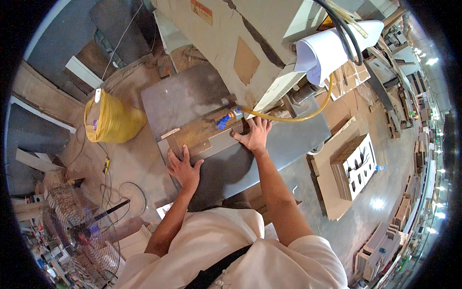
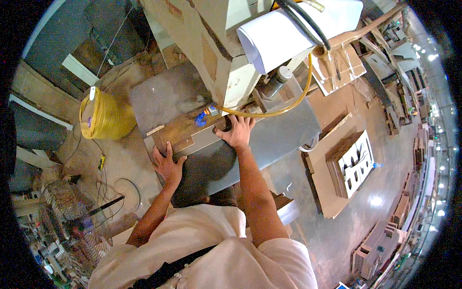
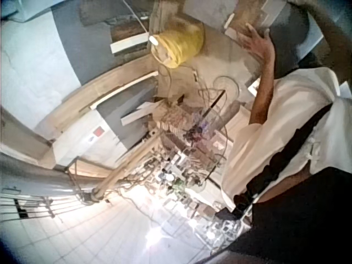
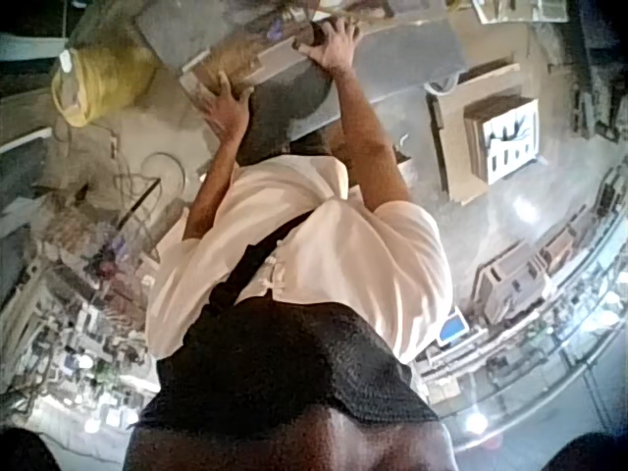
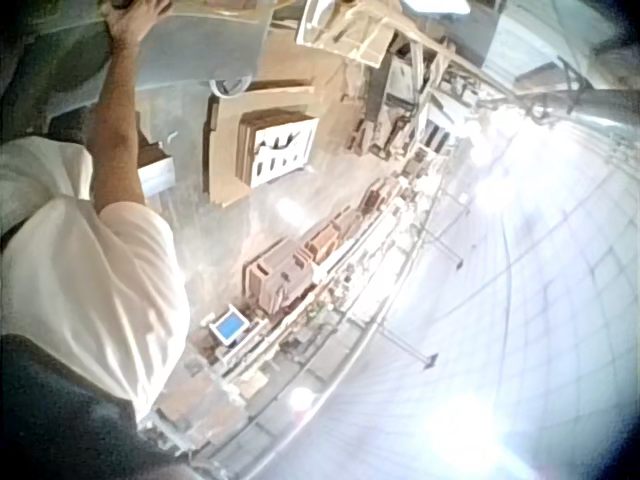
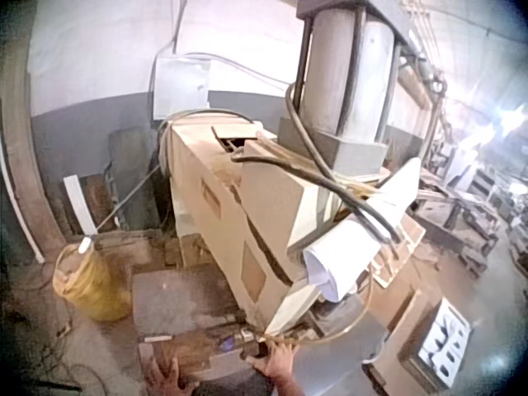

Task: The person picks up a wooden board and places it into a woodworking machine, guiding it through with their hands until the piece is processed, then repeats the action with several more boards.

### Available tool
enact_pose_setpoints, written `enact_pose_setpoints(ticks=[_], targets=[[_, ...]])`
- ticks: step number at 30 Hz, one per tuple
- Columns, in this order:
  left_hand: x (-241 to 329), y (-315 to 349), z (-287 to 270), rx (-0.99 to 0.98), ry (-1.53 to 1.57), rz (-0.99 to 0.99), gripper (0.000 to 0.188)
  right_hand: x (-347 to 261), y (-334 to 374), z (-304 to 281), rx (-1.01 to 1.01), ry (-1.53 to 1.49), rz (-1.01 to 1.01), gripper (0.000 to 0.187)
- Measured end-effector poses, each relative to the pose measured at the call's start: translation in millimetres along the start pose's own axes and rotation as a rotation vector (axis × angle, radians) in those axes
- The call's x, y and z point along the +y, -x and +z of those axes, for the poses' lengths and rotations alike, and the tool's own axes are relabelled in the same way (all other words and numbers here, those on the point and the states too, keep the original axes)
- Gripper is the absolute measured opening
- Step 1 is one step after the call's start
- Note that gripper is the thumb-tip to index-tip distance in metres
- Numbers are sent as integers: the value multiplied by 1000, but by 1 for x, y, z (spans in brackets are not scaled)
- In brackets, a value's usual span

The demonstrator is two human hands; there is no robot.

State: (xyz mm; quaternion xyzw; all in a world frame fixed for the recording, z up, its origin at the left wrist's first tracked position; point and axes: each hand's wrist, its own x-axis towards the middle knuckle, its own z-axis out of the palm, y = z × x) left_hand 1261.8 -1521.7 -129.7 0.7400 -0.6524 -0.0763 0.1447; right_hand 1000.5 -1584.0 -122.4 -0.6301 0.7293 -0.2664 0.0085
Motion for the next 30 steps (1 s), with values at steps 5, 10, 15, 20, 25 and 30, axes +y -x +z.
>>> enact_pose_setpoints(ticks=[5, 10, 15, 20, 25, 30], targets=[[4, -1, 1, -15, 15, 9, 84, 5, -2, 2, -1, -23, 10, 83], [5, -2, 4, -1, -13, 18, 84, 10, -3, 3, -25, -4, 31, 83], [9, -2, 5, 44, 20, 65, 83, 12, -3, 2, -49, 15, 54, 82], [15, -4, 2, -33, 14, 25, 82, 16, -4, 0, -45, 10, 37, 81], [20, -5, 3, -34, 22, 18, 82, 21, -8, 2, -22, 34, 27, 82], [31, -7, -5, -56, 31, -16, 82, 27, -9, 2, -35, 49, 33, 83]])
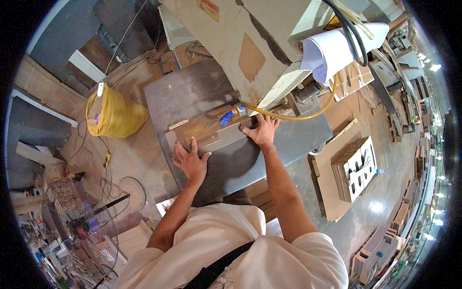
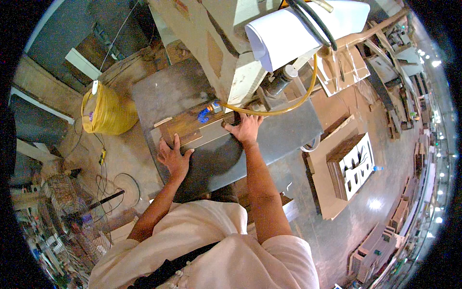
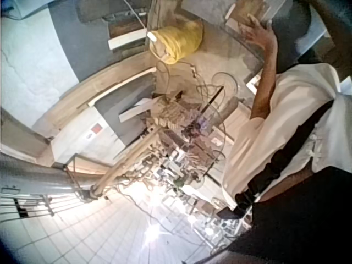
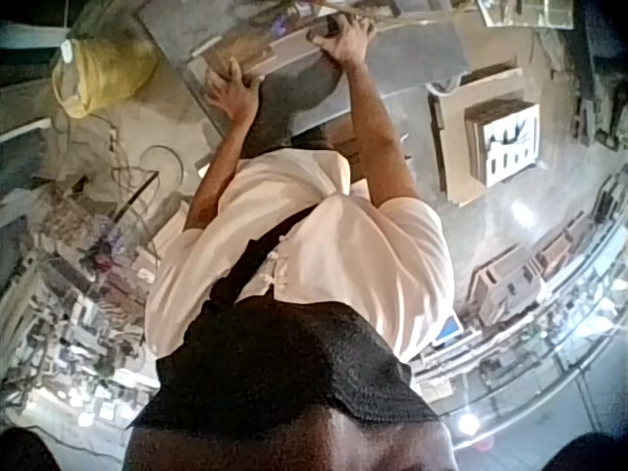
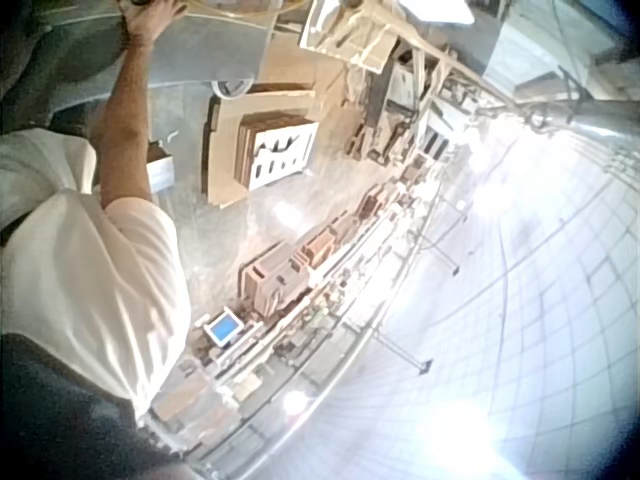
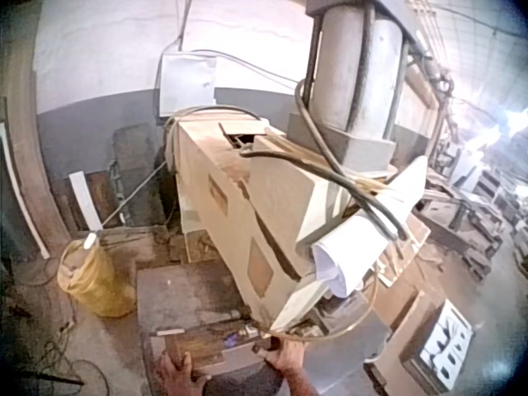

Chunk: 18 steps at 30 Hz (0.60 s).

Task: The person picks up a wooden board and places it into a woodworking machine, guiding it through with their hands until the piece is processed, then repeats the action with several more boards.

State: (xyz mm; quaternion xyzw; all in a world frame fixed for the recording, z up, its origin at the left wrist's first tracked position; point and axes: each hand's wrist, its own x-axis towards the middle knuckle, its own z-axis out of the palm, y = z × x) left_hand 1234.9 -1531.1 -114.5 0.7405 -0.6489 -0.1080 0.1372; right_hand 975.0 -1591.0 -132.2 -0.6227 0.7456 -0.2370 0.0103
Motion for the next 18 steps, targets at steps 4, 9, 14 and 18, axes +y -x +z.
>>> enact_pose_setpoints(ticks=[4, 9, 14, 18], targets=[[2, -1, 3, 0, 6, 4, 83, 6, 0, 3, -6, 20, 7, 83], [5, -2, 5, -27, 0, -5, 82, 8, -3, 0, 30, 3, -40, 82], [6, -3, 9, -26, -2, -8, 82, 9, -5, -2, -36, -4, 6, 81], [11, -3, 10, -29, 12, -9, 83, 18, -6, 0, -57, -22, 10, 84]])
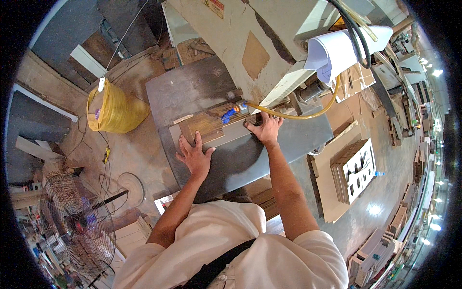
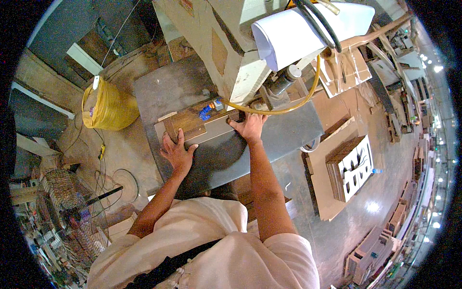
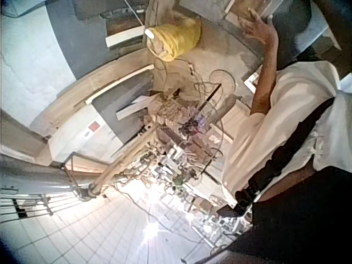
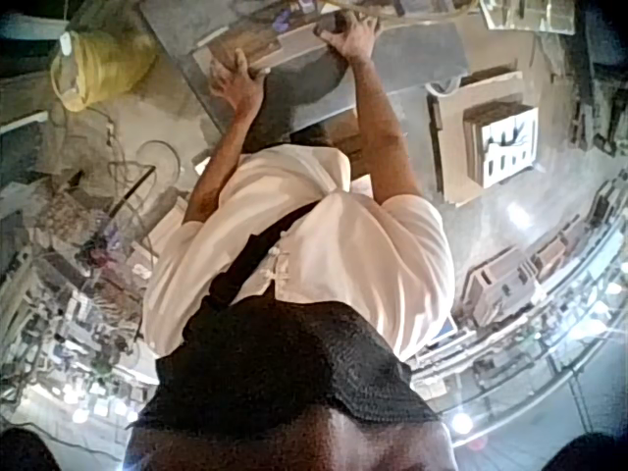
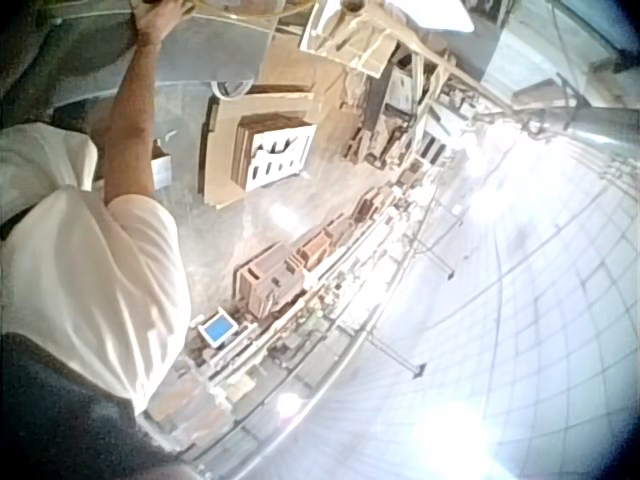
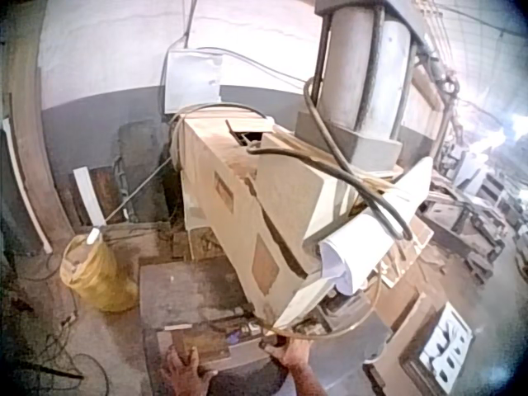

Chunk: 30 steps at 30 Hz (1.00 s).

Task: The person picks up a wooden board and places it into a woodworking machine, guiding it through with their hands until the piece is processed, then repeats the action with several more boards.

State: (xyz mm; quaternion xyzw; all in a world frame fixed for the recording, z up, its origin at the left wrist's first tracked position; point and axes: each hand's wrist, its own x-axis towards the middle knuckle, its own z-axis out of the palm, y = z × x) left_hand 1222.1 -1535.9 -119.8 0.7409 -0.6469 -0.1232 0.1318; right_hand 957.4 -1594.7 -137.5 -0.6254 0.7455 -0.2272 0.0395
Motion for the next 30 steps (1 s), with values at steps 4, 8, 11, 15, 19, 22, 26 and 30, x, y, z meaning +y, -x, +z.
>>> enact_pose_setpoints(ticks=[4, 8, 11, 15, 19, 22, 26, 30], targets=[[2, -2, 2, -9, -10, 1, 83, 7, 0, 4, -7, 0, -1, 88], [2, -1, 5, 25, -14, 6, 83, 10, -1, 3, 14, -36, -5, 85], [5, 0, 7, 34, -6, 3, 83, 9, -1, 2, -7, -7, 18, 82], [9, -1, 3, 33, -18, 14, 82, 8, -2, -1, -1, -7, 29, 79], [12, -4, 3, 44, -3, 37, 82, 16, -5, 2, 60, -6, -4, 76], [13, -3, 3, 30, -21, 33, 82, 15, -2, 6, 163, -19, -56, 74], [14, -3, 4, 13, -51, 23, 82, 16, -4, 2, -6, -16, 35, 74], [14, -4, 6, 8, -20, 36, 83, 17, -6, -2, -19, -23, 36, 74]])
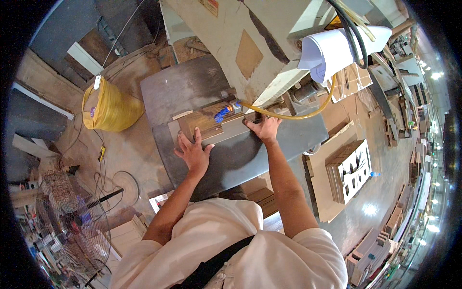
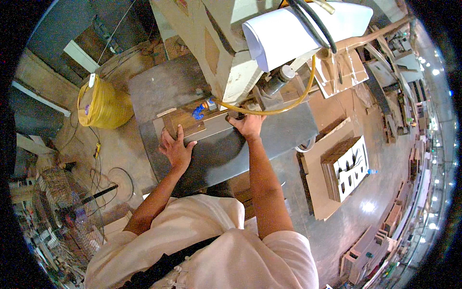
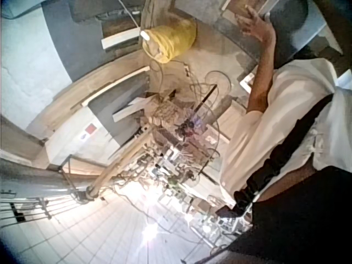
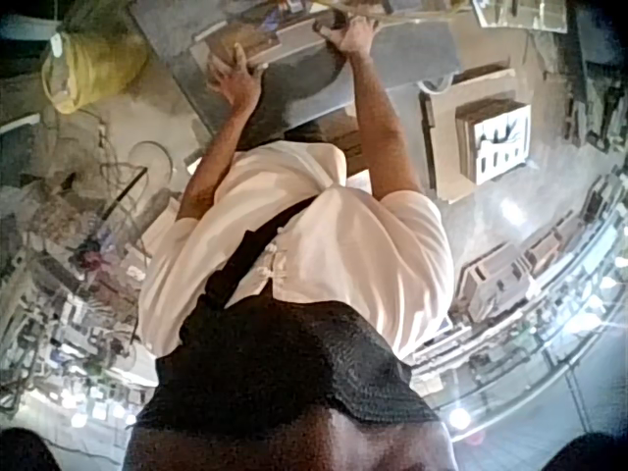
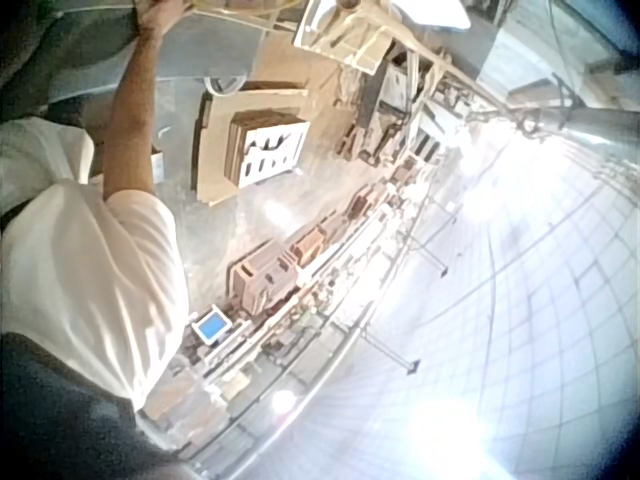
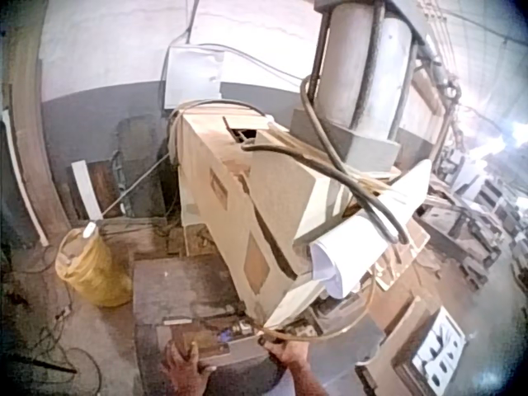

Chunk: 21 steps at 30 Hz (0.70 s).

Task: The person picks up a wooden board and places it into a woodworking machine, guiding it through with their hands until the piece is processed, then repeats the action with several more boards.

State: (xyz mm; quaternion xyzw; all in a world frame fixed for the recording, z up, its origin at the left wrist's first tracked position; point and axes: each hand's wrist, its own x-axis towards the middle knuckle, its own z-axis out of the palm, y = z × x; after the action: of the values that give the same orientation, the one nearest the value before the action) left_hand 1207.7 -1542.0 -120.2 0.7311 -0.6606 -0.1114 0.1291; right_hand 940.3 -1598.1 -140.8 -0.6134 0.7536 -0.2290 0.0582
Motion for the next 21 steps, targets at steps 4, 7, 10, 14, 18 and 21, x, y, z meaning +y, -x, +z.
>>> enact_pose_setpoints(ticks=[4, 7, 10, 14, 18, 21], targets=[[2, -2, 2, -6, 5, -4, 83, 1, 0, -1, 65, -23, -43, 74], [2, -1, 2, -23, -1, -2, 83, 4, 1, 2, 90, -61, -56, 73], [5, -1, 2, -19, 3, -3, 83, 8, 0, 3, 95, -74, -63, 72], [9, -1, 4, -14, 14, 0, 82, 16, -1, 4, 56, -57, -46, 69], [11, -2, 6, -12, 8, -8, 82, 12, -4, -1, 14, -54, -6, 66], [11, -2, 4, -6, 26, 17, 82, 8, -4, -7, 54, -75, -38, 62]])
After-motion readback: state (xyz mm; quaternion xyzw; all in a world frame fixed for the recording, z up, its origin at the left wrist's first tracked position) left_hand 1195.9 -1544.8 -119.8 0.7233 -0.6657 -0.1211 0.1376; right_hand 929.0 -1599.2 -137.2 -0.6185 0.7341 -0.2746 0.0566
